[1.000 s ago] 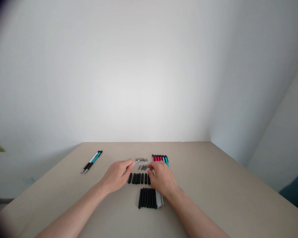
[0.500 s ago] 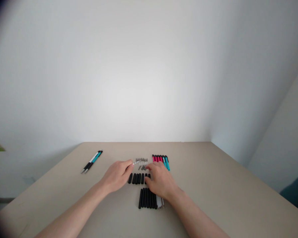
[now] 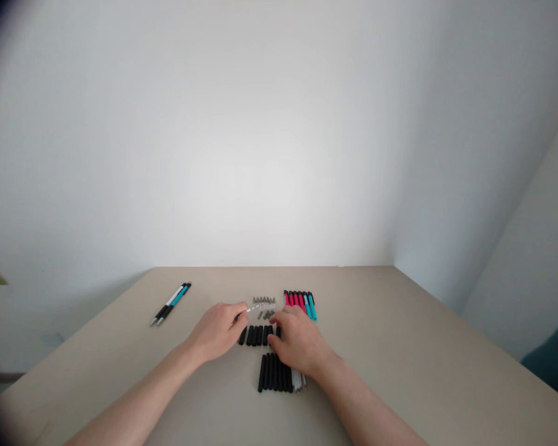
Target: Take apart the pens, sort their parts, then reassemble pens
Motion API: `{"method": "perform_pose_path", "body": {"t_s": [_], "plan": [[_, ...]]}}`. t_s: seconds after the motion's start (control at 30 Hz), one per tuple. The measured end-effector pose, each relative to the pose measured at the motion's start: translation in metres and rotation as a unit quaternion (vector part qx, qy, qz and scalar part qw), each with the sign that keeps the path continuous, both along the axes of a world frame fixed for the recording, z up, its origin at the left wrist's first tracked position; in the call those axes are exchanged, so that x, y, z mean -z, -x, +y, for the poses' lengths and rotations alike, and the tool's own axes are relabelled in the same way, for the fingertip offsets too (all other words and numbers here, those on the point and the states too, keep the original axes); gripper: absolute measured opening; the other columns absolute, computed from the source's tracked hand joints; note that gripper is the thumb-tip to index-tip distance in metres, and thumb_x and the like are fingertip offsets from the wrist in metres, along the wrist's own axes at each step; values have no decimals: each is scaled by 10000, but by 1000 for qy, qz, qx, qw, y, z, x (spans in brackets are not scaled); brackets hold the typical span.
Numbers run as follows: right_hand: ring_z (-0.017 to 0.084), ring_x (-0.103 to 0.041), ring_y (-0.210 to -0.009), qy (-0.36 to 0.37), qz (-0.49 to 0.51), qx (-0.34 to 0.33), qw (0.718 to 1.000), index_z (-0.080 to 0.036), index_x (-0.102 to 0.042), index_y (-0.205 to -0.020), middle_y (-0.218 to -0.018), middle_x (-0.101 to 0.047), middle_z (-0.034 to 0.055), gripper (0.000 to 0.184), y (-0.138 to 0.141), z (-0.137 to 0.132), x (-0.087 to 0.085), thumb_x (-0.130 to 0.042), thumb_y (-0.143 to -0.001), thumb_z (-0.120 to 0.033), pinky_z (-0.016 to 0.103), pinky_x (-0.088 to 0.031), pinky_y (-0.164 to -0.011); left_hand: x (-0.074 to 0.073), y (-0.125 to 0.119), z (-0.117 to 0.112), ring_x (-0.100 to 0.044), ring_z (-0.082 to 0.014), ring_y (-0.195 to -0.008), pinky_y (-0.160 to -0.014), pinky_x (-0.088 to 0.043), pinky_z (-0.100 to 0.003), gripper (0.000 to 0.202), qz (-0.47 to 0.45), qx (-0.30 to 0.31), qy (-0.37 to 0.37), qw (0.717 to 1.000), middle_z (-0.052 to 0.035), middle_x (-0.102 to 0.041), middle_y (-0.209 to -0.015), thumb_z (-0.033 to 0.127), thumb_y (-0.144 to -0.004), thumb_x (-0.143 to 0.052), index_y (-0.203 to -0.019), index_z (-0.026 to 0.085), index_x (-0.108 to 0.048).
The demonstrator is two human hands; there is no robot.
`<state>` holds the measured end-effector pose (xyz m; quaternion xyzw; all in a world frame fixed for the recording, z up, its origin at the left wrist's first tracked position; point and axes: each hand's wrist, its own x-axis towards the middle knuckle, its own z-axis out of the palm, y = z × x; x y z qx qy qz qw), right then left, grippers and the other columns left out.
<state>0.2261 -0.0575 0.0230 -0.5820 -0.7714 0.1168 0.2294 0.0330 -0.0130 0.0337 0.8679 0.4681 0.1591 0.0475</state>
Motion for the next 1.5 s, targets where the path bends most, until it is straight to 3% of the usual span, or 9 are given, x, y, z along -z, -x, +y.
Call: {"method": "perform_pose_path", "body": {"t_s": [0.27, 0.37, 0.57, 0.8, 1.03, 1.17, 1.3, 1.5], "plan": [[225, -543, -940, -40, 19, -11, 999, -173, -671, -949, -918, -613, 76, 197, -2, -1, -1, -597, -773, -222, 334, -419, -853, -3, -1, -2, -565, -158, -572, -511, -230, -252, 292, 0, 1, 9, 1000, -14, -622, -612, 236, -895, -376, -724, 200, -610], [218, -538, -910, -53, 31, -54, 997, -182, -667, -894, -903, -600, 63, 174, 1, -7, -9, -646, -727, -222, 326, -422, -826, -3, -1, -2, -578, -166, -587, -513, -230, -255, 288, 2, 2, 6, 1000, -17, -627, -617, 243, -899, -378, -729, 198, -607], [202, -542, -836, -15, 6, -141, 990, -194, -652, -804, -862, -607, 27, 240, 5, -19, -21, -768, -605, -265, 296, -424, -764, -2, -1, -2, -571, -163, -578, -513, -237, -248, 290, -5, 8, 5, 1000, -17, -633, -626, 248, -900, -373, -734, 201, -605], [203, -554, -827, -2, -18, -167, 986, -209, -658, -866, -905, -629, 20, 371, 6, -22, -23, -825, -553, -317, 290, -422, -762, -3, -1, -2, -568, -160, -568, -504, -242, -244, 294, -4, 6, 10, 1000, -23, -635, -632, 255, -896, -372, -740, 203, -615], [212, -554, -829, 6, -19, -181, 983, -208, -659, -877, -901, -625, 30, 357, 10, -24, -24, -806, -562, -289, 296, -426, -764, -6, -3, -4, -591, -169, -595, -511, -262, -246, 290, 0, 0, 18, 1000, -28, -641, -638, 246, -895, -379, -737, 205, -618], [200, -541, -836, -7, 19, -165, 986, -201, -626, -907, -918, -596, 31, 325, 9, -21, -22, -752, -609, -235, 291, -430, -750, -5, -3, -3, -601, -178, -614, -520, -266, -253, 288, -1, 1, 13, 1000, -32, -648, -656, 263, -902, -374, -754, 203, -614], [162, -525, -771, -57, 82, -94, 991, -194, -571, -1022, -924, -545, 37, 315, 8, -13, -16, -643, -715, -179, 277, -444, -707, -3, -1, -2, -593, -173, -604, -526, -256, -258, 305, -2, -3, 11, 1000, -28, -635, -639, 262, -911, -359, -744, 197, -605], [137, -506, -681, -150, 147, -11, 978, -188, -554, -1064, -880, -506, 32, 278, 2, -4, -11, -603, -794, -229, 274, -463, -658, -2, -1, -2, -522, -139, -523, -504, -231, -244, 306, -19, 20, 16, 999, -10, -598, -587, 257, -912, -353, -723, 194, -585]]}}
